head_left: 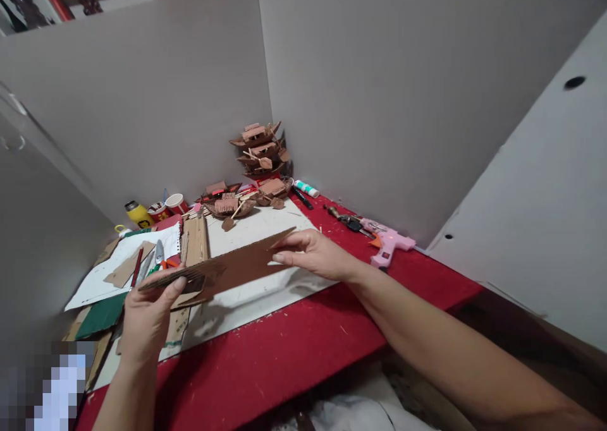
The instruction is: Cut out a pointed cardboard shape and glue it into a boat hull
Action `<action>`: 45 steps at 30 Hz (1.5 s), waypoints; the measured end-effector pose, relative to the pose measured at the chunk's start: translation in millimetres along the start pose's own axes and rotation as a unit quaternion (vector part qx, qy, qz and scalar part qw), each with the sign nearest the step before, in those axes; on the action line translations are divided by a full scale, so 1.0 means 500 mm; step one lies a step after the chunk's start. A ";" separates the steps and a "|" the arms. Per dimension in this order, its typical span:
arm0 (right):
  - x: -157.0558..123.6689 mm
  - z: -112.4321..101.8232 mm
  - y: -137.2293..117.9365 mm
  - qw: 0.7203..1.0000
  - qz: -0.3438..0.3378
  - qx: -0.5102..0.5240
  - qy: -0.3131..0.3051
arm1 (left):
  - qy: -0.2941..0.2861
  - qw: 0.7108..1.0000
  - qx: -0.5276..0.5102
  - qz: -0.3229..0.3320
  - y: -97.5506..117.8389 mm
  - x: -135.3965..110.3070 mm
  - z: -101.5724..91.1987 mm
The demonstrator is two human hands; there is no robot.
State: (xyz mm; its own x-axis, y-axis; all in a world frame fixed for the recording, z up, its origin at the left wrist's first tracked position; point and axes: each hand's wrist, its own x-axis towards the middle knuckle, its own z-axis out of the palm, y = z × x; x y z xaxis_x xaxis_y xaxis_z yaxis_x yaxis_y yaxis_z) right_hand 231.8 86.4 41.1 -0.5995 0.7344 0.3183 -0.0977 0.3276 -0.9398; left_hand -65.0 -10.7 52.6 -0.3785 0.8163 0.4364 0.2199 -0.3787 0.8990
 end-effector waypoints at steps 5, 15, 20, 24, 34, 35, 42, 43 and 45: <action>-0.015 -0.028 -0.014 0.978 -0.115 -0.128 0.114 | -0.105 0.921 0.164 0.337 0.036 -0.028 0.025; -0.090 -0.031 0.051 0.973 -0.084 -0.143 0.161 | -0.189 0.729 0.425 0.503 -0.029 -0.023 0.052; -0.121 -0.015 0.059 0.955 -0.058 -0.287 0.047 | -0.264 0.696 0.484 0.460 -0.062 -0.031 0.065; -0.133 -0.014 0.067 0.935 -0.069 -0.349 0.009 | -0.301 0.681 0.505 0.436 -0.072 -0.043 0.070; -0.065 0.014 0.042 0.824 -0.165 -0.541 -0.022 | -0.271 0.743 0.435 0.429 -0.079 -0.039 0.043; -0.053 0.017 0.033 0.814 -0.158 -0.557 -0.037 | -0.260 0.759 0.420 0.424 -0.075 -0.041 0.044; 0.004 -0.009 -0.081 0.856 -0.087 -0.498 -0.108 | -0.184 0.871 0.335 0.310 0.011 -0.057 0.043; 0.011 -0.014 -0.101 0.867 -0.068 -0.477 -0.127 | -0.181 0.888 0.327 0.268 0.028 -0.054 0.040; 0.027 -0.020 -0.126 0.887 -0.032 -0.426 -0.174 | -0.222 0.940 0.249 0.063 0.055 -0.043 0.035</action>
State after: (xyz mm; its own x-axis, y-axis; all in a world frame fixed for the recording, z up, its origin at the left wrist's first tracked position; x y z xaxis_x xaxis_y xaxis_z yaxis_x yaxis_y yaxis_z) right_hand 238.0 81.5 105.8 -0.8378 0.5188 0.1702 0.4070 0.8011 -0.4388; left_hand -35.2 -30.8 67.3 0.0680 0.9224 0.3803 0.6743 -0.3235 0.6638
